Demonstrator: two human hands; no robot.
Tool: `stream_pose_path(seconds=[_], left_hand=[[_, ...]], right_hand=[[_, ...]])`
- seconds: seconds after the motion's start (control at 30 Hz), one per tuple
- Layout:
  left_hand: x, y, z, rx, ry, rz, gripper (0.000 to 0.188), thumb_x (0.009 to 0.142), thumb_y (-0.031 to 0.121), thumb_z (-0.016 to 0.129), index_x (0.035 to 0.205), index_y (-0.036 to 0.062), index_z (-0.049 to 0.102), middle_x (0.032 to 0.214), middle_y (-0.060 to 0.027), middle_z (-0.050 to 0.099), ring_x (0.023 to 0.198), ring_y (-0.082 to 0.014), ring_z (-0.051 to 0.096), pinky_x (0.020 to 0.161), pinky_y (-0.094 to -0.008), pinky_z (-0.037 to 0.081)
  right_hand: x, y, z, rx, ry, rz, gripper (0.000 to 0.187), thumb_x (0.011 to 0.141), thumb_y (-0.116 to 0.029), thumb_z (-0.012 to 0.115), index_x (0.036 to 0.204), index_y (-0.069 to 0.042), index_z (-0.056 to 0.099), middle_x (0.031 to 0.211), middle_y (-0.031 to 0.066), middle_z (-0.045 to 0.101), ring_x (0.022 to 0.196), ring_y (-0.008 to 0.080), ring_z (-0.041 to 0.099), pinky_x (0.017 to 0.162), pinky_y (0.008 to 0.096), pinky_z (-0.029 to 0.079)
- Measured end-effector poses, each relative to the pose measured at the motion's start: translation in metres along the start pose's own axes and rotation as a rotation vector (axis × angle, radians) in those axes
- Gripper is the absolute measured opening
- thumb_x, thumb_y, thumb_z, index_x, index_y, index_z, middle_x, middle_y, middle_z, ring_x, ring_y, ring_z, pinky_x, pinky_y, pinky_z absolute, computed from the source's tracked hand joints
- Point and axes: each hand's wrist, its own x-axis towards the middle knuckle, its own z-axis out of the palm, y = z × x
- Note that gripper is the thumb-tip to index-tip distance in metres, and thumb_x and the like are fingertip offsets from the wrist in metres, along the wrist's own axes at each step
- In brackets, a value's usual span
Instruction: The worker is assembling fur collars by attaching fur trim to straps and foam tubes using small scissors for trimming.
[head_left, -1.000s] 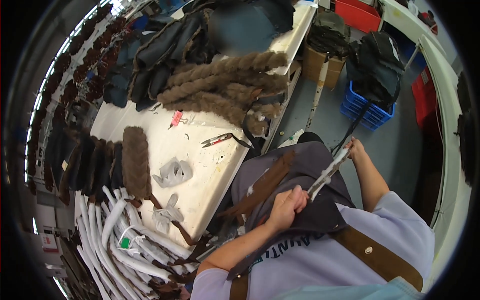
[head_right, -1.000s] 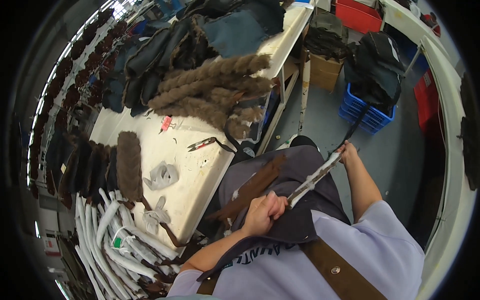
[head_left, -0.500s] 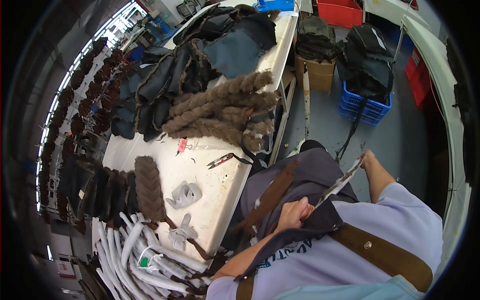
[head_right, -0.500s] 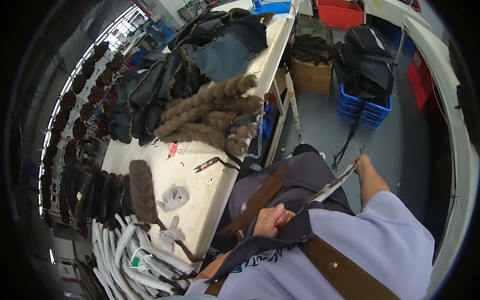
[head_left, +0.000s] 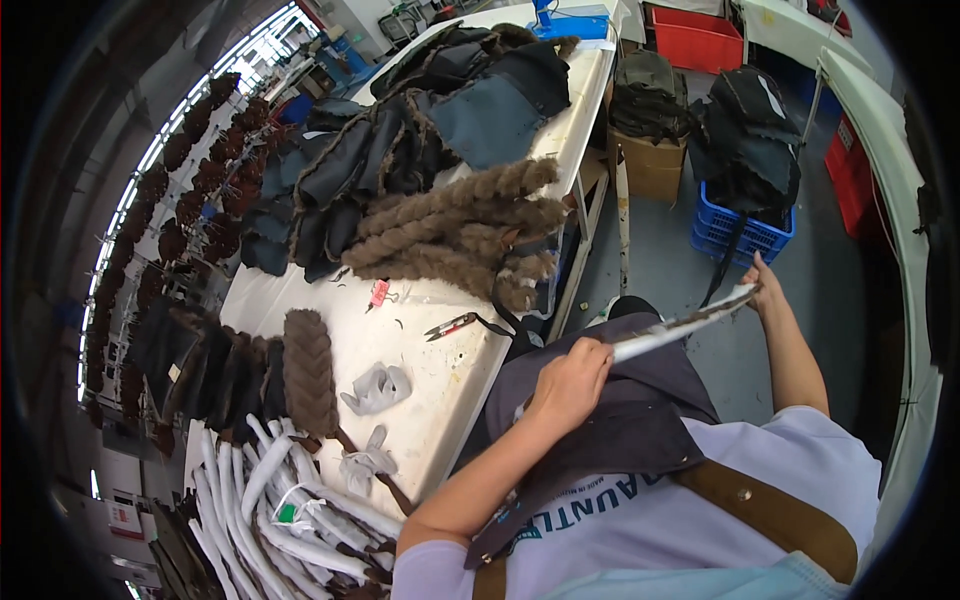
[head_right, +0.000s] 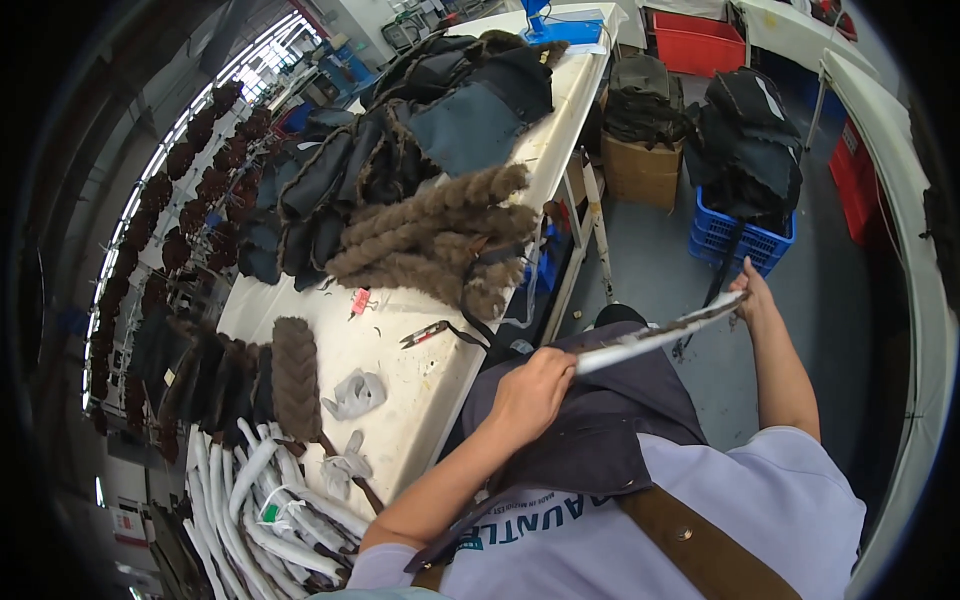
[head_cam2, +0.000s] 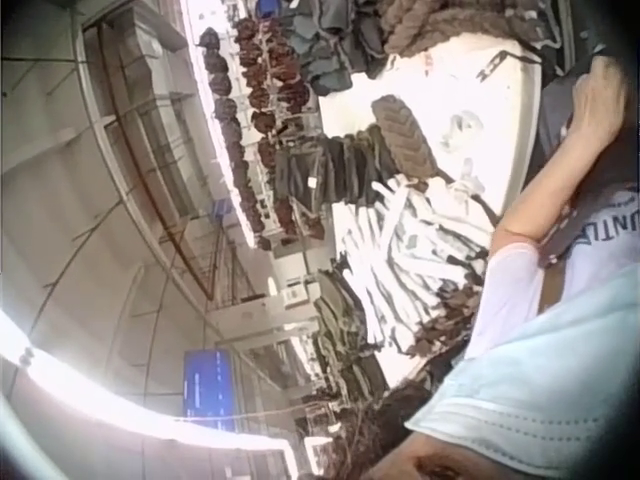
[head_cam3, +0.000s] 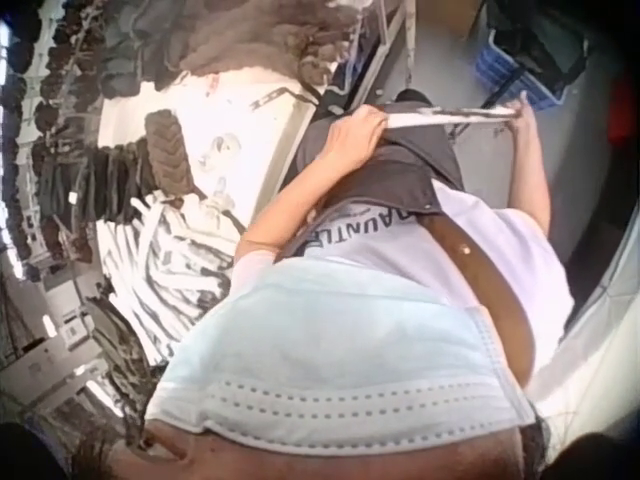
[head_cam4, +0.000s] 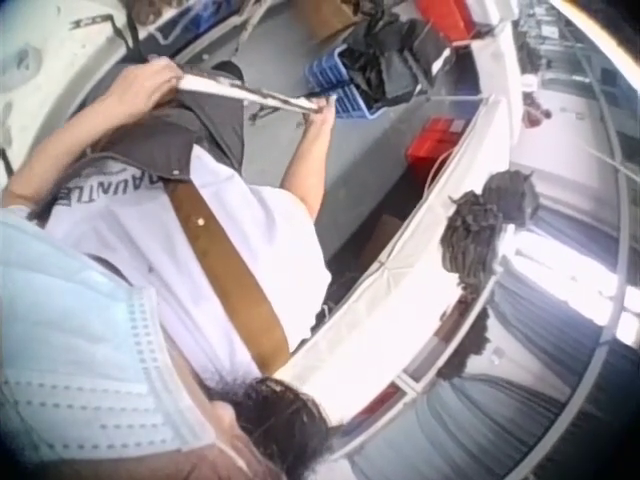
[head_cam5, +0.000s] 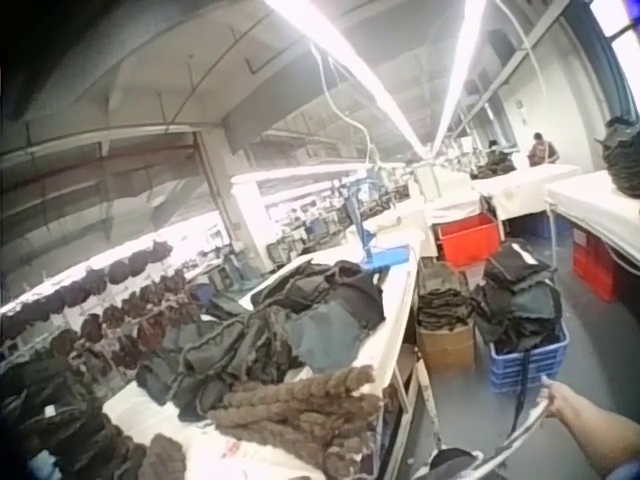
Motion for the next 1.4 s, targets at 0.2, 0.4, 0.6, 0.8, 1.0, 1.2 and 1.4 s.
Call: stream_pose_path(seconds=[0.2, 0.4, 0.6, 0.8, 1.0, 1.2, 1.4], left_hand=[[-0.005, -0.048, 0.053, 0.509, -0.559, -0.046, 0.018, 0.084, 0.017, 0.048, 0.079, 0.0023, 0.058, 0.077, -0.0176, 0.060, 0.065, -0.0353, 0.060, 0.057, -0.0428, 0.049], [0.013, -0.023, 0.061, 0.108, -0.458, -0.024, 0.023, 0.086, 0.023, 0.048, 0.079, 0.0032, 0.057, 0.077, -0.0160, 0.059, 0.071, -0.0354, 0.058, 0.063, -0.0452, 0.046], [-0.011, -0.021, 0.073, 0.008, -0.547, -0.034, 0.031, 0.089, 0.030, 0.046, 0.072, 0.0053, 0.052, 0.069, -0.0137, 0.058, 0.067, -0.0336, 0.058, 0.059, -0.0438, 0.045], [-0.039, -0.031, 0.080, -0.234, -0.502, -0.234, 0.040, 0.091, 0.038, 0.041, 0.069, 0.0057, 0.053, 0.065, -0.0147, 0.057, 0.065, -0.0330, 0.058, 0.059, -0.0408, 0.044], [-0.052, -0.025, 0.050, -0.437, -0.497, -0.339, 0.042, 0.093, 0.037, 0.039, 0.071, 0.0049, 0.055, 0.061, -0.0076, 0.054, 0.059, -0.0206, 0.055, 0.060, -0.0307, 0.043], [-0.062, -0.014, 0.023, -0.539, -0.509, -0.405, 0.042, 0.094, 0.036, 0.038, 0.072, 0.0046, 0.053, 0.065, -0.0055, 0.052, 0.063, -0.0143, 0.050, 0.064, -0.0270, 0.041], [-0.066, 0.008, -0.031, -0.581, -0.551, -0.510, 0.039, 0.095, 0.033, 0.038, 0.071, 0.0045, 0.050, 0.063, -0.0017, 0.047, 0.060, -0.0105, 0.043, 0.061, -0.0245, 0.038]], right_hand=[[-0.023, -0.046, 0.039, 0.081, -0.257, -0.134, 0.048, 0.079, -0.041, 0.064, 0.054, -0.015, 0.034, 0.045, -0.0038, 0.033, 0.038, 0.0080, 0.033, 0.036, 0.0206, 0.031], [-0.047, 0.014, 0.025, -0.087, -0.130, 0.140, 0.031, 0.083, -0.031, 0.060, 0.081, 0.000, 0.053, 0.071, 0.0089, 0.056, 0.064, 0.0224, 0.058, 0.060, 0.0341, 0.050], [-0.014, 0.055, 0.023, -0.014, 0.057, 0.175, 0.035, 0.091, -0.025, 0.047, 0.060, -0.016, 0.032, 0.043, -0.0074, 0.019, 0.034, 0.0070, 0.017, 0.035, 0.0238, 0.020], [0.048, 0.103, -0.003, -0.096, 0.228, 0.287, 0.026, 0.090, -0.020, 0.036, 0.064, -0.014, 0.034, 0.043, -0.0030, 0.027, 0.034, 0.0126, 0.025, 0.036, 0.0275, 0.029], [0.048, 0.106, 0.007, -0.091, 0.235, 0.238, 0.025, 0.089, -0.020, 0.037, 0.064, -0.015, 0.035, 0.044, -0.0026, 0.025, 0.036, 0.0137, 0.025, 0.038, 0.0291, 0.028], [0.047, 0.092, 0.007, -0.054, 0.227, 0.148, 0.024, 0.089, -0.020, 0.036, 0.066, -0.015, 0.037, 0.044, -0.0034, 0.027, 0.035, 0.0130, 0.026, 0.036, 0.0284, 0.028], [0.053, 0.062, -0.003, 0.060, 0.248, 0.051, 0.029, 0.091, -0.023, 0.039, 0.063, -0.014, 0.038, 0.043, -0.0052, 0.027, 0.033, 0.0089, 0.026, 0.034, 0.0239, 0.029]])
